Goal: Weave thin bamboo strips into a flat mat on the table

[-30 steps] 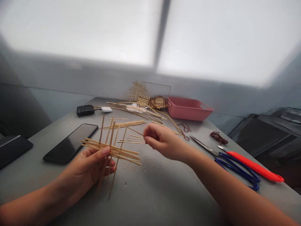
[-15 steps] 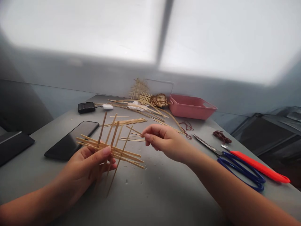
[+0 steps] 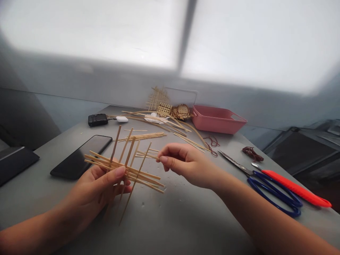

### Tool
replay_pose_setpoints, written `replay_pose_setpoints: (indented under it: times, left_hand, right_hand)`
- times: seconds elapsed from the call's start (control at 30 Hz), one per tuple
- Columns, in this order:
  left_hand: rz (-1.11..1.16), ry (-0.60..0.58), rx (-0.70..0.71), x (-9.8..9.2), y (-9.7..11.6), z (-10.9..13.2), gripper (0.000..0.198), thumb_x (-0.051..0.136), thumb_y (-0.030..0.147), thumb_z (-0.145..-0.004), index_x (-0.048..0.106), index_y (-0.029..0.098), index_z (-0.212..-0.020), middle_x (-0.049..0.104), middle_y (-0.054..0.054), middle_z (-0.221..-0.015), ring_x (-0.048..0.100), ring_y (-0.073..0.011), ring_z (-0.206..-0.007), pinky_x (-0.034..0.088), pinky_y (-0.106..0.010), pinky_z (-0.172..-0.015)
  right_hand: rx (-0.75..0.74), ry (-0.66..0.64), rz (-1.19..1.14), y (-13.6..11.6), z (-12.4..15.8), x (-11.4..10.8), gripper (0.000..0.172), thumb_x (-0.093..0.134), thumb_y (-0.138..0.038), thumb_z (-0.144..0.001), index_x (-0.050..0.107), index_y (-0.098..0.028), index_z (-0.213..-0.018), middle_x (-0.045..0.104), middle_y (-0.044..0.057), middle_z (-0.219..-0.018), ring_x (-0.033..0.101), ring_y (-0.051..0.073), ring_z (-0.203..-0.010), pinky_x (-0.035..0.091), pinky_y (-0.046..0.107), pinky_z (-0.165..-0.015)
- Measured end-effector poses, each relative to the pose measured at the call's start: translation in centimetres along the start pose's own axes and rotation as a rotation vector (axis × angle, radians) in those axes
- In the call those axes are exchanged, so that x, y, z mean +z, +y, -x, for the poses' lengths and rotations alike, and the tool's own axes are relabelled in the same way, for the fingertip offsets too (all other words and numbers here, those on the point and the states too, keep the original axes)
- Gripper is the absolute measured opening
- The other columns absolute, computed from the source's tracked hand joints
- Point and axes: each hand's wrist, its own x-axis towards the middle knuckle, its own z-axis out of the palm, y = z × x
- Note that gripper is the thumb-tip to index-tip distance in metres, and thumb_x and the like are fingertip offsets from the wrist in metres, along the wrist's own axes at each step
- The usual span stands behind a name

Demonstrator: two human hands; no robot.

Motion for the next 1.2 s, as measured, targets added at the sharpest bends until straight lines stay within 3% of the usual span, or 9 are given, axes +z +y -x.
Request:
replay_pose_setpoints:
  times: [0.2, 0.33, 0.57, 0.73, 0.9, 1.2]
  left_hand:
    - [-0.025, 0.111, 0.030, 0.0, 0.0, 0.0, 0.029, 0.085, 0.046, -0.070, 0.075, 0.020, -0.076, 0.069, 0.000, -0.074, 0.063, -0.0151, -0.076, 0.056, -0.023, -0.072]
    - [-0.093, 0.183, 0.039, 0.0, 0.1, -0.2, 0.030, 0.083, 0.047, -0.073, 0.075, 0.020, -0.083, 0.071, -0.003, -0.084, 0.063, -0.0178, -0.083, 0.056, -0.024, -0.073]
    - [-0.227, 0.038, 0.141, 0.3, 0.0, 0.3, 0.024, 0.078, 0.044, -0.078, 0.074, 0.021, -0.081, 0.065, -0.002, -0.084, 0.063, -0.0176, -0.079, 0.056, -0.023, -0.063]
    - [-0.086, 0.017, 0.036, 0.4, 0.2, 0.2, 0.024, 0.083, 0.042, -0.074, 0.073, 0.020, -0.080, 0.067, -0.001, -0.080, 0.061, -0.0148, -0.072, 0.054, -0.021, -0.060]
    - [0.034, -0.025, -0.053, 0.4, 0.2, 0.1, 0.025, 0.086, 0.040, -0.070, 0.073, 0.019, -0.075, 0.064, 0.000, -0.076, 0.060, -0.0129, -0.071, 0.053, -0.020, -0.061]
    - [0.077, -0.096, -0.139, 1.0, 0.6, 0.4, 0.025, 0.089, 0.038, -0.065, 0.075, 0.018, -0.070, 0.066, 0.000, -0.069, 0.059, -0.0134, -0.068, 0.052, -0.021, -0.062]
  right_hand:
    - [0.048, 0.266, 0.020, -0.1, 0.3, -0.1, 0.034, 0.061, -0.052, -0.086, 0.058, -0.019, -0.079, 0.049, -0.003, -0.065, 0.037, 0.009, -0.053, 0.027, 0.022, -0.047]
    - [0.058, 0.214, 0.112, -1.1, 0.8, 0.7, 0.035, 0.059, -0.052, -0.086, 0.058, -0.019, -0.072, 0.048, -0.003, -0.059, 0.037, 0.009, -0.050, 0.027, 0.022, -0.045]
    - [0.055, 0.230, 0.288, -2.6, 1.5, 2.1, 0.031, 0.058, -0.045, -0.086, 0.058, -0.020, -0.067, 0.045, -0.004, -0.053, 0.035, 0.009, -0.045, 0.028, 0.024, -0.043]
    - [-0.058, 0.183, 0.184, -1.8, 1.1, 1.6, 0.031, 0.057, -0.049, -0.088, 0.061, -0.020, -0.078, 0.053, 0.000, -0.064, 0.046, 0.013, -0.055, 0.037, 0.025, -0.048]
    - [-0.172, 0.200, 0.142, -0.8, 0.8, 1.3, 0.020, 0.059, -0.039, -0.091, 0.062, -0.021, -0.082, 0.056, 0.001, -0.070, 0.053, 0.015, -0.065, 0.045, 0.027, -0.060]
    - [-0.241, 0.179, 0.101, -0.6, 0.8, 1.4, 0.013, 0.059, -0.029, -0.091, 0.064, -0.023, -0.082, 0.062, 0.001, -0.074, 0.056, 0.015, -0.069, 0.047, 0.026, -0.065]
